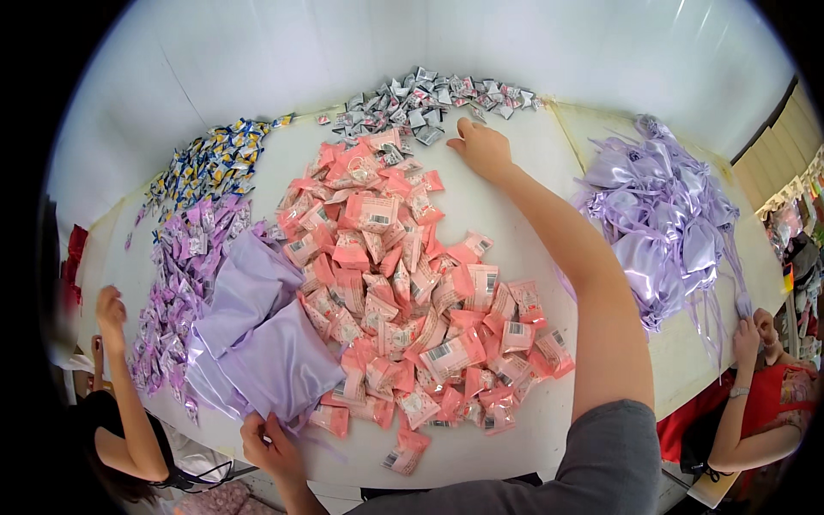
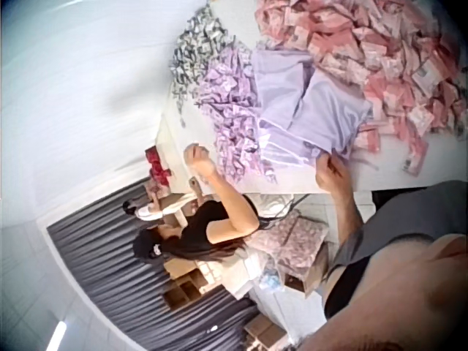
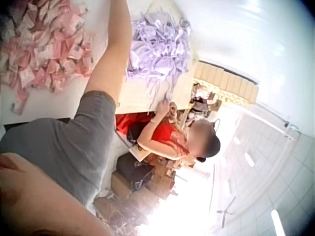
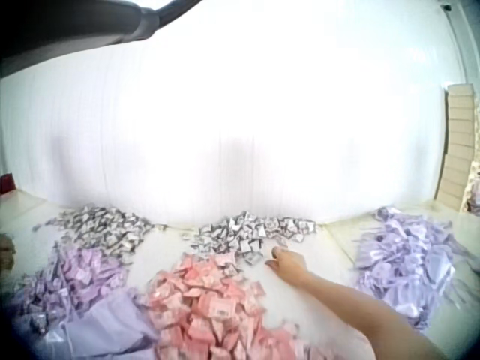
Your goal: The person repeatedly picks up small pink packets from a large pile on a table and places them into light purple drawstring bags. They then pull the drawstrings to close the bags and place the finished packages on the table. The process is continuous and repetitive throughout the clip.
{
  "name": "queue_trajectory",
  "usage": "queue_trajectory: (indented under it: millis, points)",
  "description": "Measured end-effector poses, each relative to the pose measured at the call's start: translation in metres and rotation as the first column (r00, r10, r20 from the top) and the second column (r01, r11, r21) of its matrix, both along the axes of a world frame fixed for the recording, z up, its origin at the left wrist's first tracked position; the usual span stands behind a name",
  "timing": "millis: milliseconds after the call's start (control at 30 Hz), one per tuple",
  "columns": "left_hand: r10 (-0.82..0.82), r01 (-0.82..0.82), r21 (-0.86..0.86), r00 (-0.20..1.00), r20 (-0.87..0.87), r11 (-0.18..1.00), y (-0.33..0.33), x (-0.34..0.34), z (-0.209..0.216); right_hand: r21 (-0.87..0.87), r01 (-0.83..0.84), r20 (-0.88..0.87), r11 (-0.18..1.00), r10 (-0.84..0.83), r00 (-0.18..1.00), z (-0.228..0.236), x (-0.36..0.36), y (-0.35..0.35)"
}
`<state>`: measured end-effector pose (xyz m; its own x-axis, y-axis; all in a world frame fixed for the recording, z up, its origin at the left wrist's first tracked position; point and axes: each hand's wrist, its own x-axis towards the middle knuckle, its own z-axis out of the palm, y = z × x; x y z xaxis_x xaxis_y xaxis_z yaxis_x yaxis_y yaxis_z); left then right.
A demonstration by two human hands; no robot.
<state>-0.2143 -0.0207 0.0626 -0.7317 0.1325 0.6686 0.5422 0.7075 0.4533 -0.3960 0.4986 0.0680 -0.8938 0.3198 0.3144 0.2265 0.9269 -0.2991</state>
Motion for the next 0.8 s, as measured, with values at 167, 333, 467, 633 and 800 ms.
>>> queue_trajectory:
  millis: [167,333,467,633,800]
  points:
    - [0.064,-0.065,0.039,0.997,0.033,0.997,0.004,0.001,0.000,-0.112,-0.399,-0.016,0.910,0.400,0.917,0.006,0.039,-0.041]
    - [-0.031,0.024,0.058,0.991,0.129,0.998,0.001,-0.022,0.015,-0.228,-0.299,-0.017,0.927,0.303,0.953,-0.003,0.039,-0.041]
    - [-0.308,0.308,-0.003,0.950,-0.046,0.951,0.023,-0.049,0.105,-0.949,-0.249,-0.231,0.192,0.109,0.967,0.048,0.077,-0.053]
    - [-0.771,0.698,-0.408,0.637,-0.022,0.588,0.063,-0.013,0.222,-0.949,-0.294,-0.312,-0.112,0.209,0.927,0.139,0.195,-0.107]
    - [-0.835,0.663,-0.694,0.525,0.164,0.280,0.040,0.076,0.217,-0.924,-0.348,-0.186,0.159,0.607,0.772,0.215,0.342,-0.223]
